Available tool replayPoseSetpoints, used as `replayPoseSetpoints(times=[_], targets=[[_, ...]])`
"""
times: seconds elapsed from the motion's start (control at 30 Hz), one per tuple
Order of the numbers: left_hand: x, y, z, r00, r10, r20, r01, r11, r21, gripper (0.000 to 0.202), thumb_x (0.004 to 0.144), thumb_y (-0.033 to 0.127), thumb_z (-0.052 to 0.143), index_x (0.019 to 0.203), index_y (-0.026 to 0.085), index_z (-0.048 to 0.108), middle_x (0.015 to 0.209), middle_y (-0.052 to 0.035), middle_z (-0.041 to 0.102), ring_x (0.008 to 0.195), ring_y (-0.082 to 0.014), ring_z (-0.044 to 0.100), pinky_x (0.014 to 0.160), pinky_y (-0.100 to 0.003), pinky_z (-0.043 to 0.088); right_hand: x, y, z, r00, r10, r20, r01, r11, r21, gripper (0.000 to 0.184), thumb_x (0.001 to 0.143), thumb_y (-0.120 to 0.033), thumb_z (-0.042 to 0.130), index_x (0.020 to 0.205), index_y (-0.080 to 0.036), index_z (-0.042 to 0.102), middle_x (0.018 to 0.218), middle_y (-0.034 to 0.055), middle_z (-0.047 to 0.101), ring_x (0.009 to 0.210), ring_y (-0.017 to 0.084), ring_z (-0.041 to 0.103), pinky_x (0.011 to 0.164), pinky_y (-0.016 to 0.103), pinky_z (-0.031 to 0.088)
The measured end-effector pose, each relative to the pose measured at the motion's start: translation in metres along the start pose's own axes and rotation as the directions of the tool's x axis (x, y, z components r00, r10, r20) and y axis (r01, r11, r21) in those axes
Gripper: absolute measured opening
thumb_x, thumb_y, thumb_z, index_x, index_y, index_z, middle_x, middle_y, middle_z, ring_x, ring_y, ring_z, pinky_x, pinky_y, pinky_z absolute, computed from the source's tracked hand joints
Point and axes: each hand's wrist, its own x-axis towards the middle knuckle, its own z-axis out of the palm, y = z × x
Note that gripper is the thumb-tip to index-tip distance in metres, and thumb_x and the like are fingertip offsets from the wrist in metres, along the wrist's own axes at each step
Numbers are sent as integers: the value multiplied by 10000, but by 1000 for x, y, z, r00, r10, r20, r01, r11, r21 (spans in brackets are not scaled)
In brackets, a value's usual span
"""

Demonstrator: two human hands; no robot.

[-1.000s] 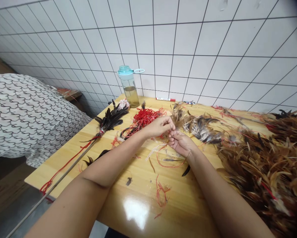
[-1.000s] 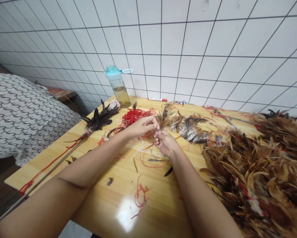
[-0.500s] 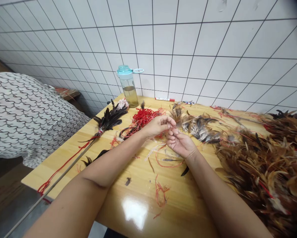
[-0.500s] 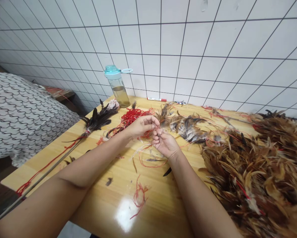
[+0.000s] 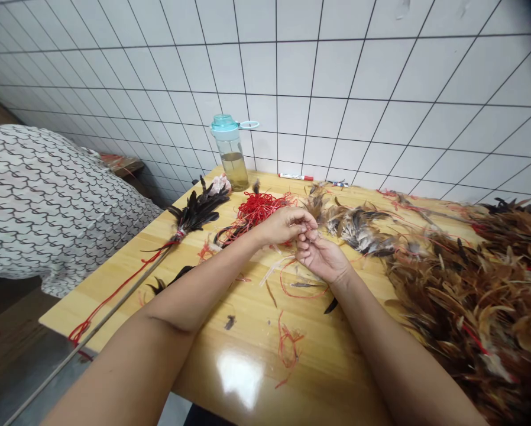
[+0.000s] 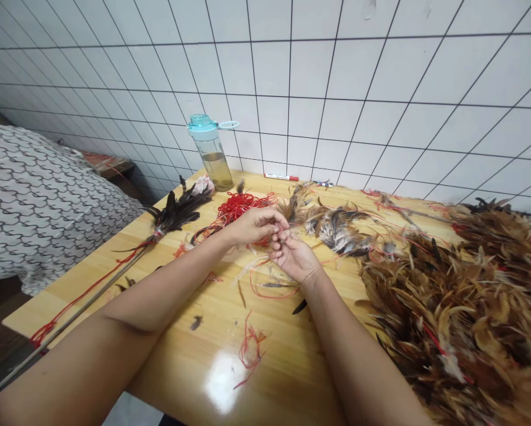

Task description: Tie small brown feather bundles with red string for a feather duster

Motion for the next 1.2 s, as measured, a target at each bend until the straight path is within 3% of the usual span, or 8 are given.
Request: replayPoseSetpoints(times=[0.17,0.33,0.53,1.0,1.2], targets=[[-1,6,-8,999,15,49,-22,991,131,235,770,52,494,933,113,651,839,-39,688,757,-93,633,723,-206,489,0,0,-3,1000,7,5,-7,999,-48,82,864,-122,555,793,-163,550,774,-4,557,614,56,463,525,157,392],[-2,4,-14,994,-3,112,0,1000,23,147,811,122,534,921,109,630,821,-45,683,764,-102,644,718,-211,503,0,2,-3,1000,18,1,-18,995,-96,42,850,-142,599,815,-150,576,787,-2,567,622,51,473,524,150,395],[-2,4,-14,987,-39,156,57,992,-112,108,818,149,569,902,100,616,797,-51,686,734,-97,651,709,-209,510,-1,1,-2,1000,14,23,-11,991,-131,166,772,-228,718,741,-139,582,764,-11,560,619,45,464,529,149,398],[-4,9,-20,946,-97,308,150,977,-154,231,816,296,633,945,106,611,788,-91,710,718,-123,679,660,-213,520,-2,0,-6,998,26,63,-5,948,-318,254,678,-310,802,668,-134,620,703,-4,564,607,56,482,588,192,432],[-4,11,-22,948,-92,304,123,989,-84,185,801,241,640,926,107,616,772,-75,713,723,-122,679,665,-204,509,-1,1,-7,995,18,93,12,948,-318,307,653,-395,805,725,-152,633,709,-15,589,648,61,514,621,182,443]])
